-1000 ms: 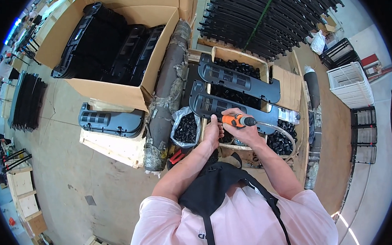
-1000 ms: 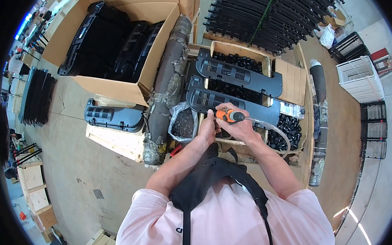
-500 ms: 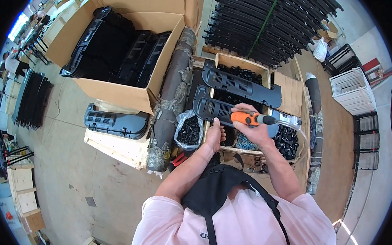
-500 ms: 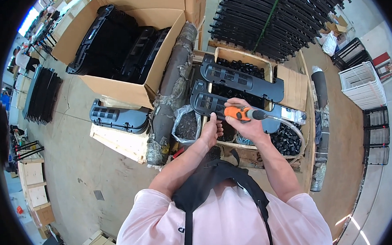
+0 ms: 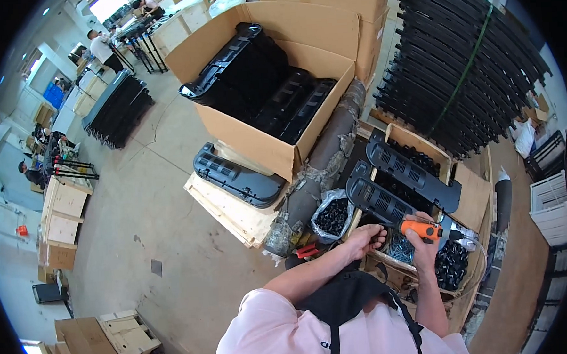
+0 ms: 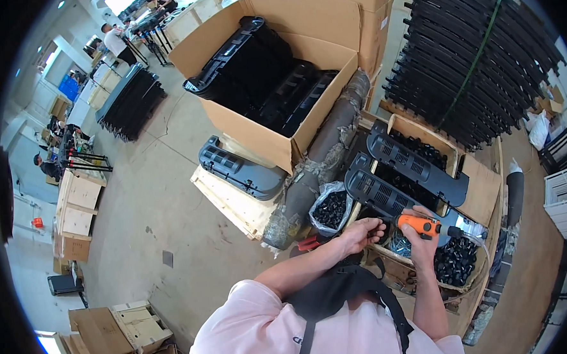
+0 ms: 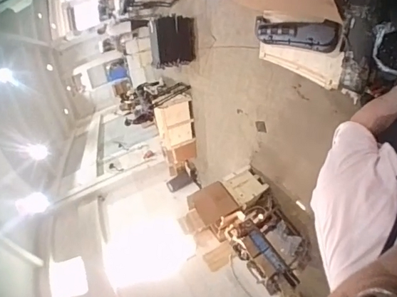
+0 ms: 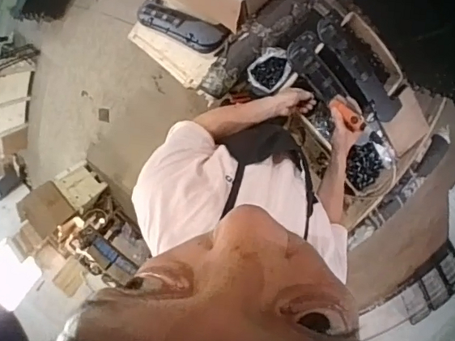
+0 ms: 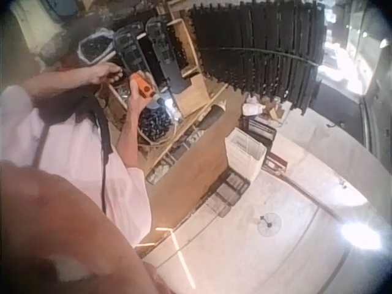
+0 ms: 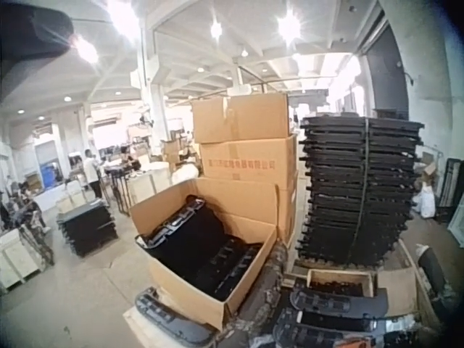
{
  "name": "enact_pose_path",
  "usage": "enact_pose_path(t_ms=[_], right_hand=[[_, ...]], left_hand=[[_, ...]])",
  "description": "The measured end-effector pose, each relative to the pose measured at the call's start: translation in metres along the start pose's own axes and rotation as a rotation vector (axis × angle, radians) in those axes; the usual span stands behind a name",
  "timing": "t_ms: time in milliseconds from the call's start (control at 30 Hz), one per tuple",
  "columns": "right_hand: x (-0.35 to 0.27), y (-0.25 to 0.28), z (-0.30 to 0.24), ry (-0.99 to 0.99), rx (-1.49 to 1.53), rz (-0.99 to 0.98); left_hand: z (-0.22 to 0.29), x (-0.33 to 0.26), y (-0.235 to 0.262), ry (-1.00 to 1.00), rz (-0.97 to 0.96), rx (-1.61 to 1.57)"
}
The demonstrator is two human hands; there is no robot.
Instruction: Assembling plastic components by inserting screws and packing them into boxes in a factory setting.
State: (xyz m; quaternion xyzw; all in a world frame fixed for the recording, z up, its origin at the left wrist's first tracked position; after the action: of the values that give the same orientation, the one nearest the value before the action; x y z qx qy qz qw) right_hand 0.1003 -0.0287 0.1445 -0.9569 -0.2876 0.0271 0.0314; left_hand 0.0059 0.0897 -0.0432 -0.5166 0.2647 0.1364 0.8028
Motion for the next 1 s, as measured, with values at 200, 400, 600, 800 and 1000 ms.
enact_pose_path(t_ms=[200, 400, 600, 800, 1000], right_hand=[[0.001, 0.01, 0.0, 0.029, 0.05, 0.014], [-0.003, 0.018, 0.006, 0.018, 0.044, 0.029], [-0.005, 0.019, 0.008, 0.013, 0.076, 0.012], [-0.004, 0.006, 0.011, 0.018, 0.058, -0.012], [-0.006, -0.004, 0.007, 0.034, 0.047, -0.023]], left_hand=[[0.003, -0.003, -0.005, -0.018, 0.012, 0.079], [0.005, 0.005, 0.001, -0.053, 0.036, 0.081], [0.008, 0.0, -0.004, -0.133, 0.016, -0.037], [0.009, -0.003, -0.005, -0.096, 0.023, -0.096], [0.008, -0.002, -0.001, -0.128, 0.016, -0.208]])
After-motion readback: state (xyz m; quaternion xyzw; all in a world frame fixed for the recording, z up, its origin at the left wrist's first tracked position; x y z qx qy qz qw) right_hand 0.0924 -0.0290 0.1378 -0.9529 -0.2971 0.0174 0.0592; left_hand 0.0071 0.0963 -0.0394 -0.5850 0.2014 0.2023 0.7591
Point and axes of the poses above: each hand's wrist, its own x-axis towards the middle knuckle, its own y-axis out of the back of the hand, z = x × y, the point moved 8 cm from there along x, towards the middle knuckle, and after that the axes turned 4 degrees about -z, right-handed, at the moved point
